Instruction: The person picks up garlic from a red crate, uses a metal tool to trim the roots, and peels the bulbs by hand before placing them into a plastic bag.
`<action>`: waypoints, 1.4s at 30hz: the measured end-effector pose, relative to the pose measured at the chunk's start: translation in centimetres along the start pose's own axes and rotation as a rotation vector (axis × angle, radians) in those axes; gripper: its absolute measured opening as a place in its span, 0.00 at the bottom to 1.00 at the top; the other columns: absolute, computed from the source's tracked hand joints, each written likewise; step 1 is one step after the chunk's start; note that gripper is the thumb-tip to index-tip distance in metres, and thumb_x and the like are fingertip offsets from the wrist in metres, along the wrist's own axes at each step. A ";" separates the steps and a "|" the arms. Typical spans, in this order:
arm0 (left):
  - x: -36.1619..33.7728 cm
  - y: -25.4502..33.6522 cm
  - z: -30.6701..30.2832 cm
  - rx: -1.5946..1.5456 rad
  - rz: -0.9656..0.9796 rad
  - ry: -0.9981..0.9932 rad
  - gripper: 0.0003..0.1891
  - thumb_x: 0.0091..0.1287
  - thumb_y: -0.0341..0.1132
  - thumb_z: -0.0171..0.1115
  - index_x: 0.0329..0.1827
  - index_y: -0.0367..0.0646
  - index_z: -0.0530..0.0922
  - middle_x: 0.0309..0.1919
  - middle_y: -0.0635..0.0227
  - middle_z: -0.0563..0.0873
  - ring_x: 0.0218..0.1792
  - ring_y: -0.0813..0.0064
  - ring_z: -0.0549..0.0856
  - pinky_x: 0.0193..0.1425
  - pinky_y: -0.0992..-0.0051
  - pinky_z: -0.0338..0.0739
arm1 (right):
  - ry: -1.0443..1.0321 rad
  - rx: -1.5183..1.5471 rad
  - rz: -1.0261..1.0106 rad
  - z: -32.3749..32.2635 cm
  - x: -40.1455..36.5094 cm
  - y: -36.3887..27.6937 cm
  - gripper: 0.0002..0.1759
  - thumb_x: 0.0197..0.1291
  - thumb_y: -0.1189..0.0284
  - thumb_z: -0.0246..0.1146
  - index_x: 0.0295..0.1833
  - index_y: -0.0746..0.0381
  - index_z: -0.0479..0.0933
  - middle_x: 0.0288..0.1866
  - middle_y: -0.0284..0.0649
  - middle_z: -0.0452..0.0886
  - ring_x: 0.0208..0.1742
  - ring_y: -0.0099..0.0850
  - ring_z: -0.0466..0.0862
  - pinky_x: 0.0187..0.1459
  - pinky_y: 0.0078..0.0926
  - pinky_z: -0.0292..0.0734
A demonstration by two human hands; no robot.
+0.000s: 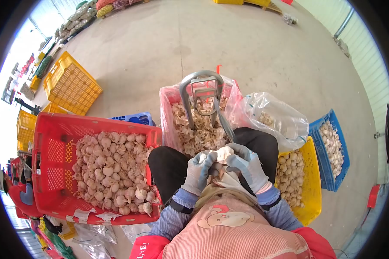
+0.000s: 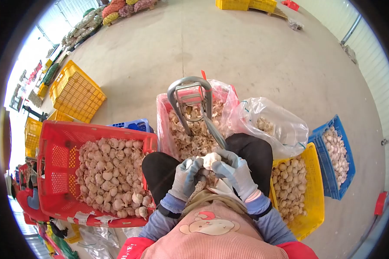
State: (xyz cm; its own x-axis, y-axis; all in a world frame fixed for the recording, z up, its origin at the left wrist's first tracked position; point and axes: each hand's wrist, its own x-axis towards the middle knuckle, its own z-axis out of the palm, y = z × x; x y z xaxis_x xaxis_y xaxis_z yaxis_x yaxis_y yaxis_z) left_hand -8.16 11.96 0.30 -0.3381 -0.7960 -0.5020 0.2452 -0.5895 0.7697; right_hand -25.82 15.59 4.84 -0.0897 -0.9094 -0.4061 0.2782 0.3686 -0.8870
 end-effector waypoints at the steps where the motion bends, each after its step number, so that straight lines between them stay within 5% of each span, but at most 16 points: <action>1: 0.1 -0.3 -0.1 0.027 0.018 0.015 0.15 0.71 0.43 0.64 0.50 0.41 0.81 0.31 0.70 0.86 0.29 0.79 0.85 0.37 0.78 0.83 | -0.017 0.022 0.057 -0.2 -0.1 -0.2 0.27 0.60 0.69 0.67 0.64 0.67 0.74 0.52 0.38 0.82 0.45 0.21 0.84 0.40 0.18 0.83; 5: 1.8 -1.5 -0.7 -0.167 0.011 0.147 0.15 0.73 0.42 0.62 0.53 0.41 0.79 0.33 0.71 0.85 0.31 0.78 0.85 0.38 0.78 0.82 | -0.078 0.183 0.036 -0.5 -0.5 -0.2 0.29 0.59 0.64 0.69 0.64 0.66 0.73 0.51 0.39 0.83 0.45 0.23 0.85 0.40 0.19 0.83; 6: 1.7 -1.5 -1.1 -0.155 0.035 0.144 0.20 0.73 0.41 0.63 0.63 0.42 0.75 0.40 0.71 0.85 0.38 0.78 0.85 0.42 0.78 0.82 | -0.092 0.143 0.008 -0.8 -0.4 -0.5 0.29 0.59 0.66 0.69 0.64 0.66 0.73 0.51 0.39 0.83 0.45 0.24 0.85 0.40 0.19 0.83; 10: 0.2 0.7 0.2 -0.086 0.171 -0.123 0.36 0.69 0.39 0.67 0.77 0.45 0.60 0.48 0.71 0.83 0.43 0.82 0.84 0.49 0.80 0.80 | -0.121 0.054 -0.085 -1.2 -0.3 -1.4 0.28 0.58 0.74 0.71 0.64 0.67 0.73 0.51 0.40 0.83 0.43 0.24 0.85 0.44 0.21 0.83; 12: -0.3 0.9 1.3 -0.069 0.067 -0.158 0.27 0.69 0.39 0.67 0.68 0.38 0.71 0.45 0.71 0.85 0.41 0.81 0.84 0.46 0.80 0.80 | -0.150 0.081 -0.098 -1.0 0.2 -0.4 0.29 0.54 0.84 0.72 0.63 0.68 0.73 0.52 0.41 0.83 0.46 0.26 0.85 0.49 0.25 0.84; 19: 0.8 -0.9 1.1 -0.368 -0.031 -0.192 0.15 0.72 0.41 0.63 0.51 0.38 0.81 0.41 0.69 0.86 0.40 0.79 0.85 0.42 0.77 0.81 | -0.217 -0.088 -0.188 0.2 -1.9 -1.9 0.34 0.51 0.84 0.74 0.64 0.69 0.71 0.55 0.42 0.82 0.53 0.30 0.85 0.54 0.29 0.84; 23: 1.6 0.2 -0.2 -0.272 0.024 0.136 0.15 0.72 0.48 0.64 0.38 0.45 0.81 0.20 0.81 0.73 0.19 0.87 0.69 0.22 0.80 0.60 | -0.035 -0.137 -0.367 -1.9 -1.9 -2.6 0.37 0.49 0.84 0.75 0.66 0.70 0.70 0.54 0.43 0.83 0.52 0.29 0.85 0.53 0.28 0.84; 26: 1.2 2.2 -4.1 -0.287 0.257 0.266 0.14 0.72 0.49 0.62 0.39 0.48 0.80 0.23 0.79 0.76 0.21 0.86 0.72 0.22 0.81 0.63 | 0.186 -0.765 -0.658 -5.8 -0.9 -5.2 0.26 0.51 0.81 0.74 0.58 0.69 0.77 0.51 0.42 0.84 0.49 0.28 0.85 0.50 0.27 0.84; 27: 0.4 3.6 -6.1 -0.280 0.374 0.344 0.14 0.72 0.49 0.63 0.38 0.47 0.80 0.20 0.80 0.73 0.19 0.87 0.69 0.21 0.81 0.59 | 0.284 -0.490 -0.555 -5.8 -0.9 -6.2 0.24 0.52 0.80 0.74 0.57 0.68 0.78 0.49 0.42 0.85 0.50 0.28 0.85 0.51 0.28 0.83; 29: -2.7 6.6 -10.5 -0.236 0.562 0.572 0.15 0.71 0.45 0.66 0.42 0.41 0.81 0.26 0.74 0.79 0.26 0.82 0.77 0.27 0.80 0.70 | 0.546 -0.605 -0.627 -10.2 1.4 -5.9 0.26 0.58 0.78 0.70 0.63 0.67 0.75 0.55 0.45 0.83 0.56 0.32 0.83 0.58 0.29 0.79; 31: -4.2 6.9 -17.2 0.290 0.880 0.955 0.17 0.68 0.42 0.69 0.46 0.34 0.82 0.38 0.68 0.84 0.39 0.76 0.82 0.42 0.77 0.77 | 0.733 -1.030 -0.702 -13.5 3.1 -6.1 0.26 0.62 0.78 0.66 0.66 0.68 0.72 0.59 0.45 0.81 0.58 0.33 0.82 0.62 0.29 0.76; 32: -6.4 7.4 -20.0 0.885 0.881 1.125 0.21 0.63 0.40 0.73 0.53 0.33 0.82 0.49 0.59 0.85 0.52 0.68 0.83 0.56 0.72 0.77 | 0.667 -0.893 -0.727 -13.2 3.4 -6.3 0.26 0.63 0.78 0.65 0.67 0.68 0.72 0.61 0.45 0.80 0.58 0.33 0.82 0.62 0.29 0.76; 35: -11.7 6.3 -24.2 1.322 0.455 1.007 0.26 0.56 0.42 0.76 0.56 0.41 0.83 0.49 0.57 0.86 0.50 0.62 0.84 0.56 0.67 0.78 | 0.533 -0.639 -0.706 -11.3 3.7 -5.8 0.24 0.66 0.79 0.61 0.68 0.67 0.72 0.63 0.44 0.79 0.59 0.33 0.81 0.62 0.29 0.75; 38: -12.2 2.7 -23.7 1.486 -0.067 0.617 0.29 0.52 0.53 0.73 0.55 0.48 0.84 0.46 0.57 0.87 0.45 0.56 0.86 0.55 0.61 0.79 | 0.442 -1.022 -0.735 -9.6 4.2 -3.6 0.19 0.68 0.78 0.60 0.63 0.67 0.76 0.60 0.44 0.81 0.56 0.30 0.82 0.58 0.28 0.76; 39: -11.8 1.5 -23.3 1.635 -0.032 0.601 0.29 0.52 0.51 0.73 0.57 0.48 0.83 0.43 0.58 0.87 0.43 0.58 0.86 0.53 0.62 0.79 | 0.445 -1.337 -0.882 -10.4 4.9 -2.1 0.17 0.68 0.77 0.60 0.61 0.68 0.78 0.57 0.44 0.83 0.54 0.28 0.82 0.57 0.27 0.77; 42: -10.4 -0.8 -23.7 1.848 0.019 0.532 0.30 0.53 0.46 0.71 0.61 0.49 0.81 0.38 0.61 0.88 0.39 0.62 0.86 0.47 0.62 0.80 | 0.266 -0.787 -0.651 -3.7 3.7 -2.0 0.16 0.67 0.77 0.61 0.59 0.69 0.79 0.50 0.42 0.86 0.50 0.26 0.83 0.52 0.26 0.78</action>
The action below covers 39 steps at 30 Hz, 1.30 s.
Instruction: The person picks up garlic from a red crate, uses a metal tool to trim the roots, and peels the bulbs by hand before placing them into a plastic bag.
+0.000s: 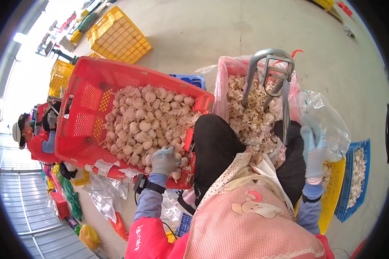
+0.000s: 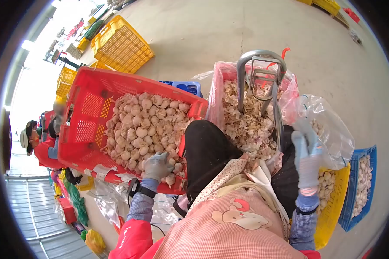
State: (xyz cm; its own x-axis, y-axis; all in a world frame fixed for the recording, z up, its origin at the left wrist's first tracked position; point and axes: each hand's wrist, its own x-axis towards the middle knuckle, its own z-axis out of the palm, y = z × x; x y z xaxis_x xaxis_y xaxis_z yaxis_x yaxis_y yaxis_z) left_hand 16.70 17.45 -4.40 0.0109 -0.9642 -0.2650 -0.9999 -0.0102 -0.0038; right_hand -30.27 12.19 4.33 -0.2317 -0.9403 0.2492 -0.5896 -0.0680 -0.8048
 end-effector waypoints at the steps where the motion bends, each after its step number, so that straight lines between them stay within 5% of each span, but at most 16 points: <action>1: 0.5 -0.3 0.0 -0.081 -0.022 -0.040 0.30 0.54 0.44 0.69 0.62 0.49 0.80 0.37 0.62 0.88 0.38 0.63 0.86 0.46 0.62 0.80 | -0.023 0.211 0.069 0.9 -0.2 -1.1 0.17 0.66 0.77 0.62 0.59 0.69 0.78 0.48 0.42 0.86 0.48 0.26 0.83 0.50 0.26 0.78; 2: 0.8 -0.4 -0.2 -0.161 -0.047 -0.079 0.30 0.55 0.42 0.68 0.63 0.49 0.80 0.37 0.63 0.88 0.37 0.64 0.86 0.45 0.62 0.80 | -0.084 0.054 0.031 0.8 -0.3 -2.6 0.19 0.66 0.77 0.62 0.62 0.69 0.76 0.47 0.41 0.86 0.47 0.25 0.82 0.50 0.25 0.77; 5: 1.3 -1.2 -2.0 -0.766 -0.283 -0.141 0.30 0.55 0.40 0.66 0.65 0.49 0.79 0.34 0.65 0.87 0.37 0.63 0.86 0.42 0.63 0.81 | -0.065 0.246 0.141 3.3 -0.3 -1.4 0.25 0.66 0.72 0.63 0.67 0.68 0.72 0.55 0.45 0.84 0.51 0.28 0.82 0.54 0.26 0.75; 6: 1.5 -1.5 -2.1 -0.763 -0.321 -0.161 0.30 0.55 0.38 0.65 0.65 0.52 0.79 0.42 0.63 0.87 0.40 0.63 0.87 0.43 0.66 0.82 | -0.058 0.258 0.126 4.4 -0.1 -0.6 0.28 0.66 0.70 0.64 0.69 0.68 0.70 0.60 0.46 0.82 0.52 0.30 0.81 0.56 0.27 0.74; 9: 0.7 -0.3 -2.2 -0.495 0.019 0.041 0.29 0.55 0.39 0.66 0.64 0.57 0.80 0.53 0.61 0.85 0.45 0.62 0.88 0.48 0.65 0.82 | -0.154 -0.068 0.197 5.7 -0.1 -1.7 0.32 0.66 0.66 0.65 0.72 0.67 0.67 0.65 0.49 0.79 0.56 0.34 0.82 0.57 0.29 0.74; 12: 0.6 0.2 -0.9 -0.126 0.265 0.105 0.31 0.54 0.40 0.68 0.65 0.58 0.78 0.59 0.62 0.82 0.45 0.57 0.87 0.49 0.62 0.83 | -0.171 -0.063 0.163 6.0 0.3 1.3 0.33 0.65 0.62 0.66 0.70 0.65 0.68 0.57 0.51 0.82 0.53 0.45 0.83 0.56 0.36 0.75; 13: 0.6 0.5 -0.4 -0.138 0.209 0.025 0.31 0.53 0.41 0.68 0.65 0.58 0.78 0.58 0.63 0.82 0.47 0.57 0.87 0.51 0.61 0.82 | -0.201 0.004 0.178 5.9 0.3 1.7 0.32 0.65 0.61 0.66 0.70 0.65 0.69 0.55 0.51 0.83 0.52 0.48 0.83 0.55 0.37 0.76; 16: 1.7 0.4 0.4 -0.143 0.102 -0.121 0.31 0.54 0.40 0.66 0.65 0.55 0.78 0.54 0.62 0.85 0.47 0.60 0.88 0.51 0.63 0.82 | -0.213 -0.041 0.211 5.9 0.5 2.3 0.28 0.65 0.61 0.65 0.65 0.67 0.72 0.45 0.47 0.86 0.45 0.45 0.84 0.50 0.38 0.76; 19: 3.4 -1.3 2.2 -0.931 -0.133 -0.049 0.30 0.55 0.38 0.65 0.66 0.51 0.77 0.51 0.59 0.85 0.45 0.66 0.88 0.50 0.68 0.82 | -0.309 -0.149 0.249 4.6 0.9 1.4 0.23 0.66 0.64 0.65 0.59 0.68 0.76 0.40 0.40 0.86 0.37 0.33 0.85 0.40 0.32 0.78; 20: 4.2 -0.9 1.7 -0.899 -0.054 -0.009 0.31 0.58 0.35 0.64 0.68 0.45 0.74 0.50 0.58 0.85 0.42 0.71 0.88 0.44 0.75 0.82 | -0.316 0.046 0.351 3.9 1.0 0.5 0.21 0.66 0.64 0.66 0.58 0.67 0.77 0.39 0.39 0.86 0.35 0.29 0.84 0.36 0.28 0.77; 23: 3.3 3.3 -4.9 -1.821 -0.158 -0.145 0.31 0.60 0.34 0.65 0.69 0.45 0.71 0.49 0.61 0.85 0.41 0.71 0.88 0.37 0.78 0.82 | -0.324 0.455 0.546 2.9 0.4 -2.1 0.17 0.66 0.64 0.67 0.54 0.64 0.79 0.37 0.35 0.85 0.31 0.18 0.82 0.27 0.18 0.74; 24: 3.4 5.8 -7.0 -1.971 -0.083 -0.169 0.30 0.64 0.28 0.60 0.72 0.45 0.68 0.44 0.68 0.84 0.31 0.84 0.83 0.29 0.84 0.76 | -0.323 0.471 0.548 2.9 0.4 -2.3 0.17 0.66 0.64 0.67 0.54 0.63 0.80 0.37 0.34 0.85 0.30 0.16 0.81 0.25 0.16 0.72; 29: 5.7 15.1 -10.2 -2.033 0.007 -0.386 0.39 0.59 0.22 0.69 0.75 0.46 0.64 0.54 0.68 0.82 0.43 0.77 0.87 0.40 0.80 0.85 | -0.338 0.434 0.515 1.7 0.6 -3.9 0.18 0.67 0.65 0.66 0.55 0.66 0.80 0.31 0.32 0.82 0.29 0.17 0.78 0.31 0.17 0.74; 32: 7.9 19.3 -9.3 -2.049 0.080 -0.430 0.38 0.60 0.25 0.69 0.75 0.41 0.64 0.52 0.67 0.83 0.44 0.77 0.87 0.43 0.81 0.83 | -0.383 0.485 0.550 0.5 0.9 -5.2 0.18 0.66 0.65 0.67 0.55 0.67 0.80 0.33 0.32 0.82 0.31 0.17 0.79 0.32 0.17 0.74; 36: 9.7 23.6 -8.0 -2.059 0.101 -0.312 0.33 0.61 0.29 0.73 0.69 0.36 0.70 0.52 0.68 0.84 0.46 0.80 0.85 0.49 0.80 0.82 | -0.367 0.529 0.599 0.4 1.1 -5.9 0.16 0.67 0.66 0.65 0.53 0.67 0.79 0.30 0.33 0.83 0.29 0.18 0.82 0.33 0.18 0.77; 39: 10.3 25.6 -8.2 -2.008 0.073 -0.228 0.30 0.56 0.26 0.76 0.62 0.34 0.75 0.47 0.69 0.86 0.40 0.83 0.85 0.44 0.80 0.81 | -0.361 0.492 0.552 0.4 1.0 -5.7 0.14 0.68 0.67 0.64 0.51 0.66 0.79 0.31 0.34 0.84 0.28 0.20 0.82 0.33 0.19 0.77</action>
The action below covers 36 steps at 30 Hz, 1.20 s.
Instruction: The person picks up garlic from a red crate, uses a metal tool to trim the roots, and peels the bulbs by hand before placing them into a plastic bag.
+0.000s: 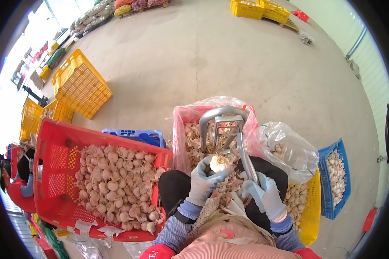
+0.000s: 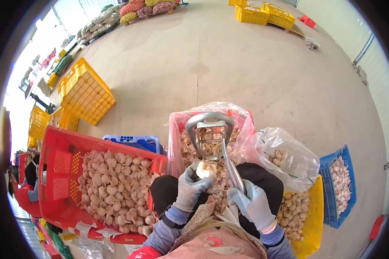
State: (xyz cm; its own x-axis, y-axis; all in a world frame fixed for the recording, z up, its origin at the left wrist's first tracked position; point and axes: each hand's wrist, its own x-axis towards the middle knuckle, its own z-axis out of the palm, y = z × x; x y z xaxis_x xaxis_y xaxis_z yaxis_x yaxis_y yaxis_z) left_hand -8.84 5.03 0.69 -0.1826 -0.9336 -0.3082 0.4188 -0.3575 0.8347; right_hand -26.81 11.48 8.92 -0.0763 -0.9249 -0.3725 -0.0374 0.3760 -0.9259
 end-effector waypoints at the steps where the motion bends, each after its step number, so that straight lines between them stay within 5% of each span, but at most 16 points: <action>1: 0.3 -0.3 0.3 -0.004 0.008 0.007 0.29 0.55 0.26 0.77 0.60 0.34 0.75 0.45 0.69 0.86 0.38 0.83 0.84 0.42 0.81 0.81 | 0.012 -0.001 0.068 0.1 -0.2 -0.8 0.12 0.68 0.68 0.64 0.49 0.66 0.79 0.30 0.35 0.85 0.27 0.21 0.82 0.33 0.20 0.78; 6: 1.0 0.8 1.5 0.149 0.049 0.049 0.25 0.51 0.28 0.80 0.51 0.32 0.77 0.37 0.66 0.86 0.31 0.84 0.83 0.34 0.82 0.79 | 0.051 -0.181 -0.082 0.0 0.0 0.6 0.15 0.66 0.65 0.66 0.49 0.66 0.79 0.27 0.38 0.85 0.27 0.25 0.84 0.33 0.24 0.77; 12: 1.1 1.0 1.5 0.293 -0.044 0.123 0.31 0.47 0.37 0.85 0.48 0.30 0.77 0.38 0.64 0.87 0.37 0.83 0.84 0.43 0.80 0.81 | 0.158 -0.556 -0.250 0.4 -0.3 -0.2 0.19 0.64 0.60 0.67 0.50 0.65 0.80 0.30 0.46 0.84 0.28 0.40 0.85 0.32 0.33 0.77; 15: 1.2 0.8 1.5 0.202 -0.004 0.109 0.27 0.50 0.30 0.82 0.49 0.32 0.76 0.34 0.67 0.86 0.28 0.84 0.82 0.31 0.82 0.78 | 0.277 -0.671 -0.298 1.3 0.6 2.3 0.21 0.62 0.59 0.67 0.52 0.64 0.79 0.32 0.49 0.85 0.31 0.47 0.86 0.33 0.37 0.78; 23: 2.1 -1.1 0.6 0.011 0.088 0.015 0.27 0.55 0.28 0.77 0.56 0.34 0.75 0.47 0.65 0.86 0.44 0.79 0.85 0.49 0.77 0.82 | 0.424 -0.924 -0.271 2.3 5.6 7.2 0.26 0.59 0.61 0.69 0.59 0.65 0.76 0.45 0.53 0.85 0.44 0.49 0.86 0.45 0.42 0.81; 27: -1.2 -0.1 -1.9 -0.012 0.104 -0.173 0.30 0.56 0.25 0.76 0.63 0.34 0.75 0.47 0.68 0.86 0.43 0.77 0.87 0.53 0.76 0.84 | 0.382 -0.873 -0.865 1.5 0.8 2.6 0.32 0.53 0.70 0.72 0.65 0.66 0.74 0.60 0.52 0.80 0.57 0.46 0.82 0.55 0.39 0.79; 30: -3.9 1.1 -2.8 0.070 -0.176 -0.262 0.26 0.59 0.28 0.75 0.60 0.33 0.78 0.46 0.68 0.87 0.42 0.78 0.87 0.47 0.77 0.85 | 0.042 -0.800 -0.795 2.3 -1.4 -0.5 0.29 0.53 0.71 0.71 0.63 0.64 0.77 0.59 0.52 0.81 0.54 0.46 0.84 0.54 0.39 0.80; 31: -4.5 0.5 -2.7 0.205 -0.099 -0.302 0.20 0.65 0.35 0.71 0.57 0.33 0.81 0.41 0.67 0.88 0.38 0.79 0.88 0.37 0.79 0.83 | -0.039 -0.743 -0.774 2.4 -1.4 0.0 0.26 0.55 0.71 0.71 0.61 0.63 0.78 0.58 0.52 0.81 0.52 0.42 0.86 0.52 0.37 0.80; 34: -5.8 -0.4 -3.4 0.161 -0.205 -0.302 0.18 0.71 0.40 0.65 0.55 0.34 0.82 0.36 0.67 0.89 0.32 0.80 0.88 0.30 0.81 0.79 | -0.021 -0.310 -0.467 2.7 -1.1 2.6 0.25 0.60 0.68 0.71 0.62 0.65 0.77 0.55 0.47 0.83 0.50 0.34 0.87 0.47 0.30 0.82; 35: -6.1 -0.2 -2.8 0.292 -0.194 -0.142 0.18 0.74 0.42 0.60 0.54 0.35 0.83 0.32 0.66 0.88 0.26 0.79 0.86 0.27 0.82 0.77 | -0.097 0.076 -0.185 2.7 -1.2 2.7 0.25 0.67 0.64 0.66 0.64 0.69 0.74 0.53 0.42 0.84 0.53 0.28 0.86 0.48 0.26 0.81; 36: -6.4 0.9 -3.0 0.350 -0.180 -0.107 0.18 0.75 0.42 0.59 0.55 0.36 0.82 0.38 0.65 0.89 0.33 0.76 0.88 0.35 0.78 0.83 | -0.117 0.143 -0.112 2.5 -1.4 2.5 0.25 0.68 0.63 0.64 0.63 0.67 0.75 0.51 0.40 0.84 0.51 0.28 0.86 0.46 0.24 0.82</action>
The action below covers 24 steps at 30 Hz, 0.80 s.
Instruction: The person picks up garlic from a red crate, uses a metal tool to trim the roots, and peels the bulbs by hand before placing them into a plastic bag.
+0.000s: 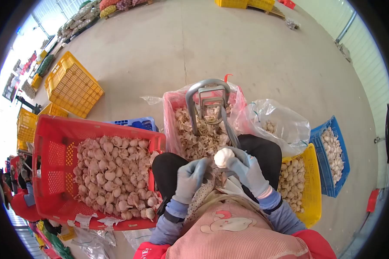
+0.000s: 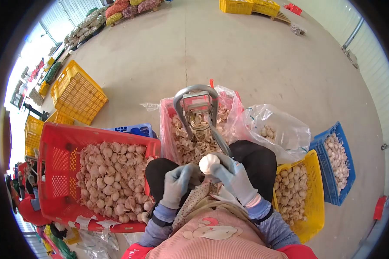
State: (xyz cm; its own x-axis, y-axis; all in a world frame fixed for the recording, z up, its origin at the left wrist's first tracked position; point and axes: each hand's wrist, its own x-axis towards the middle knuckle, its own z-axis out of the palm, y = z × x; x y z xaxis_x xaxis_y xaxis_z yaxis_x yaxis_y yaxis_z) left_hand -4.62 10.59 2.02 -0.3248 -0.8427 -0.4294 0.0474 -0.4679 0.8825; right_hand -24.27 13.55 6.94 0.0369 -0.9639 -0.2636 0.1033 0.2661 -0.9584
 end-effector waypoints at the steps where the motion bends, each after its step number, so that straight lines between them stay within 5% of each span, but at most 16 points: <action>1: -0.1 -0.3 0.0 0.015 0.165 0.012 0.19 0.73 0.38 0.62 0.61 0.36 0.78 0.44 0.64 0.87 0.41 0.76 0.87 0.44 0.77 0.82 | -0.012 0.072 0.069 -0.2 -0.2 -0.3 0.24 0.69 0.61 0.63 0.63 0.66 0.76 0.49 0.39 0.85 0.49 0.28 0.87 0.43 0.22 0.83; 3: -0.5 -0.3 0.2 0.003 0.351 -0.067 0.29 0.68 0.32 0.67 0.71 0.36 0.69 0.55 0.63 0.83 0.55 0.75 0.82 0.60 0.74 0.76 | 0.023 0.160 0.117 0.0 -0.4 0.7 0.22 0.72 0.58 0.59 0.59 0.65 0.78 0.44 0.42 0.87 0.39 0.32 0.89 0.37 0.23 0.83; 5: -0.5 0.1 1.3 -0.094 0.385 -0.232 0.36 0.65 0.30 0.70 0.75 0.35 0.64 0.61 0.64 0.79 0.62 0.75 0.77 0.69 0.72 0.70 | 0.056 -0.295 -0.203 -0.3 0.6 4.0 0.20 0.72 0.59 0.59 0.56 0.65 0.80 0.43 0.45 0.87 0.35 0.36 0.88 0.36 0.28 0.82; 7: 0.9 -1.4 0.8 0.053 0.347 -0.264 0.33 0.64 0.31 0.72 0.71 0.33 0.69 0.62 0.64 0.80 0.60 0.77 0.78 0.66 0.73 0.73 | 0.179 -0.815 -0.354 0.3 0.6 2.7 0.15 0.70 0.63 0.60 0.49 0.63 0.83 0.38 0.50 0.86 0.34 0.43 0.86 0.35 0.36 0.80; 11: 1.6 -2.6 2.5 0.224 0.410 -0.048 0.27 0.63 0.33 0.72 0.64 0.34 0.76 0.57 0.64 0.83 0.57 0.76 0.81 0.62 0.73 0.76 | 0.188 -0.970 -0.433 0.2 1.2 2.1 0.09 0.64 0.65 0.64 0.41 0.59 0.83 0.31 0.44 0.85 0.30 0.43 0.85 0.33 0.37 0.78; 15: 2.1 -2.7 2.8 0.582 0.471 0.071 0.25 0.62 0.28 0.70 0.62 0.34 0.76 0.55 0.65 0.84 0.55 0.74 0.83 0.61 0.74 0.78 | 0.041 -1.195 -0.550 1.0 0.9 0.3 0.10 0.63 0.66 0.66 0.43 0.62 0.83 0.34 0.45 0.86 0.33 0.42 0.87 0.36 0.34 0.80; 18: 3.4 -2.1 1.8 -0.236 0.184 0.068 0.28 0.63 0.28 0.69 0.67 0.35 0.72 0.56 0.65 0.83 0.56 0.75 0.82 0.61 0.74 0.78 | 0.372 -0.540 -0.623 -0.1 3.1 -0.4 0.14 0.62 0.68 0.68 0.49 0.65 0.82 0.41 0.49 0.86 0.42 0.44 0.87 0.44 0.32 0.81; 19: 3.6 -1.7 1.4 -0.286 0.189 0.081 0.30 0.64 0.25 0.67 0.70 0.35 0.69 0.57 0.65 0.83 0.56 0.76 0.82 0.62 0.75 0.77 | 0.424 -0.693 -0.518 -1.1 3.4 -1.5 0.21 0.61 0.69 0.69 0.58 0.68 0.78 0.49 0.52 0.85 0.49 0.48 0.85 0.53 0.34 0.79; 20: 3.9 -1.6 1.2 -0.354 0.206 0.089 0.31 0.64 0.24 0.68 0.71 0.35 0.68 0.57 0.65 0.82 0.56 0.77 0.82 0.61 0.76 0.78 | 0.493 -0.828 -0.621 -1.8 4.9 -1.0 0.27 0.64 0.64 0.67 0.63 0.69 0.74 0.49 0.53 0.84 0.49 0.51 0.84 0.54 0.39 0.78; 22: 4.6 -1.8 0.9 -0.483 0.237 0.087 0.32 0.63 0.23 0.69 0.71 0.34 0.67 0.56 0.65 0.82 0.55 0.78 0.82 0.58 0.78 0.79 | 0.265 -1.113 -0.551 -3.6 6.5 1.5 0.30 0.68 0.58 0.62 0.65 0.70 0.71 0.48 0.54 0.84 0.48 0.52 0.84 0.52 0.42 0.78; 24: 5.4 -1.9 0.9 -0.469 0.269 0.084 0.34 0.63 0.22 0.68 0.73 0.34 0.66 0.59 0.64 0.80 0.56 0.77 0.82 0.59 0.77 0.78 | 0.143 -0.977 -0.236 -3.8 5.9 1.4 0.32 0.71 0.53 0.56 0.64 0.71 0.71 0.45 0.57 0.83 0.45 0.51 0.84 0.48 0.41 0.78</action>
State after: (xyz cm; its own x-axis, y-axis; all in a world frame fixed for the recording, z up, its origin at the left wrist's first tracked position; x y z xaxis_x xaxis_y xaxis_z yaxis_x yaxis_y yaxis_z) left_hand -7.32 7.21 -1.81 -0.1679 -0.9583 -0.2314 0.5406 -0.2858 0.7912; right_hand -27.73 8.26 3.61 -0.0055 -1.0000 -0.0048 -0.7679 0.0073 -0.6406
